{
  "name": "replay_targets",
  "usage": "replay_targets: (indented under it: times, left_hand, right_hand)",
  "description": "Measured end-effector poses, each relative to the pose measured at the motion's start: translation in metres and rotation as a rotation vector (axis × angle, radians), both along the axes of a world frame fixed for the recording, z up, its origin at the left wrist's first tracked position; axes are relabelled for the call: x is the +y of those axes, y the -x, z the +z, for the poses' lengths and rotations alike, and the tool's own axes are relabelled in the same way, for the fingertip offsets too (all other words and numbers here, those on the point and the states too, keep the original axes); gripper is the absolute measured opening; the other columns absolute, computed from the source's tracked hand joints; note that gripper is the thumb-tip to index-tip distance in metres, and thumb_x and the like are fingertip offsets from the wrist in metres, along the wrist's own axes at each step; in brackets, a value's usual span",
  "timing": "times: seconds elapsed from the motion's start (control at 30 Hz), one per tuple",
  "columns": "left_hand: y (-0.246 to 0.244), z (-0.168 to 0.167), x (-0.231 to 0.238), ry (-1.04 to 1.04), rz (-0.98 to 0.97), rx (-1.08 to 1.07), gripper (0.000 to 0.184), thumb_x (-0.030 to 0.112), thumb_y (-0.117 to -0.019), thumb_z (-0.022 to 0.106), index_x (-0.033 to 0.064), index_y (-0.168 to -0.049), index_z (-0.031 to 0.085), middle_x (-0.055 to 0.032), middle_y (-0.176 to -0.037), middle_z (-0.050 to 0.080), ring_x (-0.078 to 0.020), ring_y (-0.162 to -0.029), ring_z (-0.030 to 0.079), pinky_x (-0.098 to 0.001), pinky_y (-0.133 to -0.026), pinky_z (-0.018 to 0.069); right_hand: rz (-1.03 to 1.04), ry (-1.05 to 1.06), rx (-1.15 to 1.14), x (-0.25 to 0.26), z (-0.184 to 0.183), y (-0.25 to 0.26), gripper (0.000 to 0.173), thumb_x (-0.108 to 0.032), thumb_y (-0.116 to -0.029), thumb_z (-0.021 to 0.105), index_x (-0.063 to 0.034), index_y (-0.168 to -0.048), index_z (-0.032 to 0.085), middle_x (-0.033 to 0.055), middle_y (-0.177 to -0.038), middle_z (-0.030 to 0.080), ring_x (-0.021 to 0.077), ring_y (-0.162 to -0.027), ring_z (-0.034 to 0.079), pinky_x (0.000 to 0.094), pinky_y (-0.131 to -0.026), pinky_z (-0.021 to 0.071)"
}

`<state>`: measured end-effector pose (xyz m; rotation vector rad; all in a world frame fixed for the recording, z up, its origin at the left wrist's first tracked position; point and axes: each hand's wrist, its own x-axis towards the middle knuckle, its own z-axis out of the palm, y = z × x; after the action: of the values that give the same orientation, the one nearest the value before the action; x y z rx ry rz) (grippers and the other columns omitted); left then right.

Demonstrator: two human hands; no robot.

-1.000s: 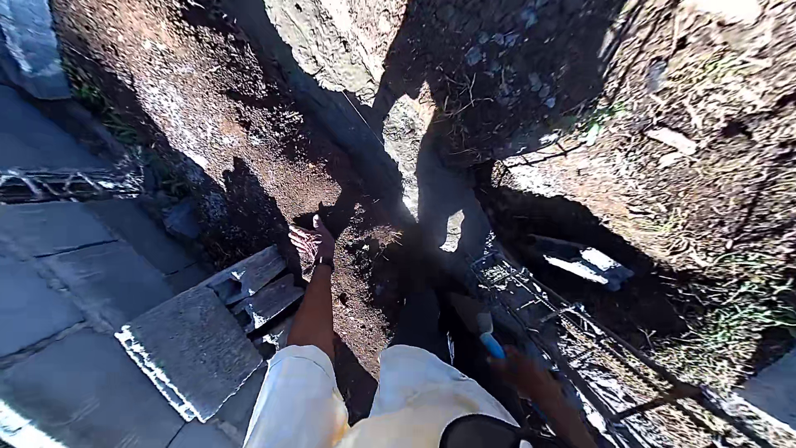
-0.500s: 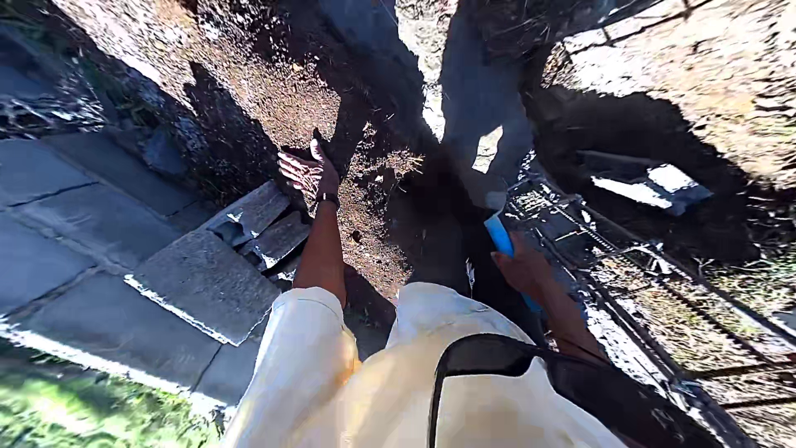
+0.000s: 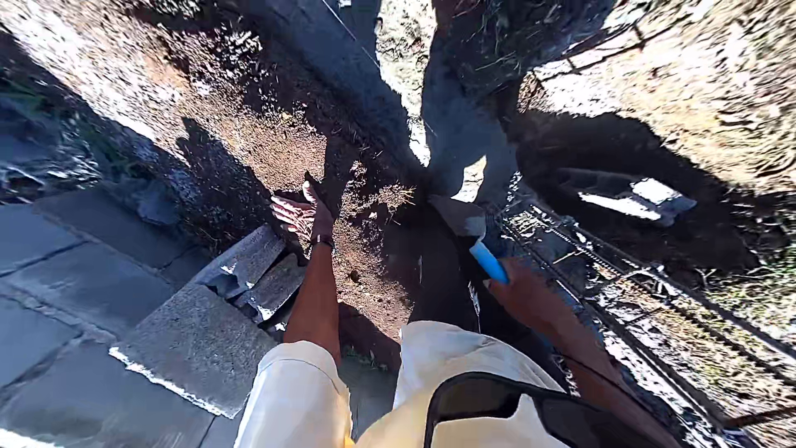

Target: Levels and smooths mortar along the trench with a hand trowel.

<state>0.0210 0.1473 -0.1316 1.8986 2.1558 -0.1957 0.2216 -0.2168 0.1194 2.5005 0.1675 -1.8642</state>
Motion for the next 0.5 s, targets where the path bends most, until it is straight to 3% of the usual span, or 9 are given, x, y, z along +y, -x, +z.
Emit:
replay_targets:
  times: [0.17,0.23,0.4,0.5]
  left_hand:
    - [0.003,0.0,0.0,0.001,-0.022,-0.02,0.106,0.083,-0.0933,0.024,0.0084,-0.165,0.005,-0.0205,-0.17,0.011,-0.0364,-0.158,0.011,-0.0665,-0.122,0.0116]
    - [0.007,-0.001,-0.001,0.041,-0.043,-0.024,0.107,0.086,-0.092,0.019,0.0101,-0.165,-0.002,-0.0207,-0.171,0.004,-0.038,-0.158,0.008,-0.069,-0.12,0.0106]
    - [0.006,-0.007,0.001,0.011,-0.031,-0.046,0.104,0.082,-0.095,0.022,0.0081,-0.165,0.0,-0.0209,-0.171,0.004,-0.0361,-0.158,0.006,-0.0675,-0.122,0.0066]
    - [0.006,-0.007,0.0,0.023,-0.028,-0.042,0.103,0.08,-0.0959,0.023,0.0074,-0.165,0.0,-0.0214,-0.171,0.004,-0.0366,-0.158,0.006,-0.0676,-0.122,0.0066]
  right_hand:
    - [-0.167,-0.075,-0.003,0.032,-0.019,-0.018,0.046,-0.038,-0.1008,0.06,-0.0152,-0.139,0.049,0.0138,-0.092,0.066,0.0279,-0.069,0.065,0.0513,-0.062,0.0566]
    - [-0.196,-0.12,-0.06,0.05,-0.033,-0.03,0.047,-0.034,-0.1007,0.06,-0.0135,-0.141,0.048,0.0162,-0.095,0.066,0.0292,-0.071,0.066,0.0527,-0.064,0.0562]
    - [-0.193,-0.238,-0.246,0.089,-0.095,-0.07,0.044,-0.036,-0.1042,0.059,-0.0117,-0.14,0.054,0.0206,-0.103,0.068,0.0373,-0.088,0.068,0.063,-0.078,0.0536]
    - [-0.275,-0.288,-0.255,0.104,-0.143,-0.1,0.048,-0.038,-0.1037,0.059,-0.0135,-0.144,0.048,0.0213,-0.1,0.067,0.0372,-0.078,0.068,0.0608,-0.069,0.0556]
